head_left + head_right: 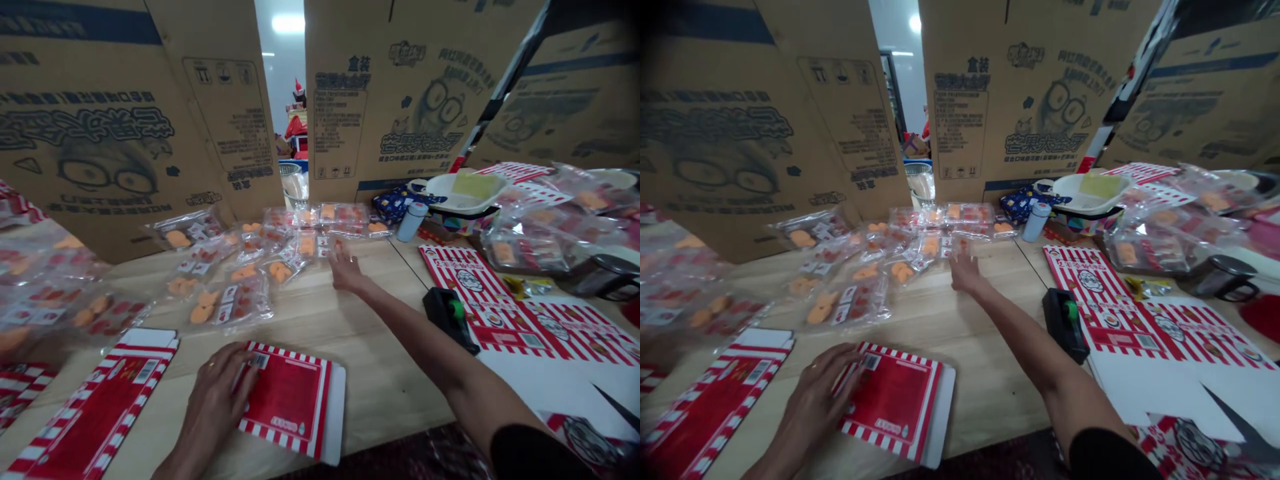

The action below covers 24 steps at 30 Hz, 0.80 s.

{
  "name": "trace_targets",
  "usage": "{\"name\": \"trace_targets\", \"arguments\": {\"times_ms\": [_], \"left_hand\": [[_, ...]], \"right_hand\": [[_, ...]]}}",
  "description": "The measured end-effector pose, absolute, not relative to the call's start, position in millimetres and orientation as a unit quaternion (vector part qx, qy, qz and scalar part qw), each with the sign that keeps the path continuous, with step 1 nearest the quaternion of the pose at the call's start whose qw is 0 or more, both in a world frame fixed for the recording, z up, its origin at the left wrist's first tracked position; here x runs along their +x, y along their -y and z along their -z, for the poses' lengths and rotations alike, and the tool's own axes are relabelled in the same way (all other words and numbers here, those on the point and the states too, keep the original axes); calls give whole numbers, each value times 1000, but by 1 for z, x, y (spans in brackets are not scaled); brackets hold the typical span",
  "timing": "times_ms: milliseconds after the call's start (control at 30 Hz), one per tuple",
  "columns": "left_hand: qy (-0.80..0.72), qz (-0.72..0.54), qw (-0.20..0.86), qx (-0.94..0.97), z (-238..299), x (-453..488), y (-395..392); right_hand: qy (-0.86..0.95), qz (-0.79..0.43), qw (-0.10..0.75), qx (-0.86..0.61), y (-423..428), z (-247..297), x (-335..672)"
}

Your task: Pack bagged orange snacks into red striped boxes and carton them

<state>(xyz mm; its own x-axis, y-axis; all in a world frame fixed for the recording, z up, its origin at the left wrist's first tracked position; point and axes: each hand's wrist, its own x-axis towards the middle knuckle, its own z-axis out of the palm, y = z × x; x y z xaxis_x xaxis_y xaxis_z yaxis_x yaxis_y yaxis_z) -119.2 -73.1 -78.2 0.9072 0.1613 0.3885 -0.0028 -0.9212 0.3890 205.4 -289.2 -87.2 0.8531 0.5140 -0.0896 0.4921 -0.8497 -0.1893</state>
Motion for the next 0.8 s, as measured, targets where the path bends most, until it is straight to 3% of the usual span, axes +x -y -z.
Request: {"name": "trace_targets", "arguments": {"times_ms": [167,367,500,633,700,800], "left_hand": [[39,-110,258,959,38,-65,114],[34,93,185,978,67,-23,171],[-60,100,199,973,87,-11,174],[-127,92,230,960,82,2,160],[-153,69,256,952,73,6,152],[-171,15,311,935,56,2,145]], "right_hand": [[266,-57,22,-962,249,92,238],[306,-55,-4,-951,286,92,224],[322,-66,-12,-944,342,70,206],[258,6,6,-966,396,30,190],[245,45,80,-965,417,4,179],[295,23,314,-902,433,-37,154]]}}
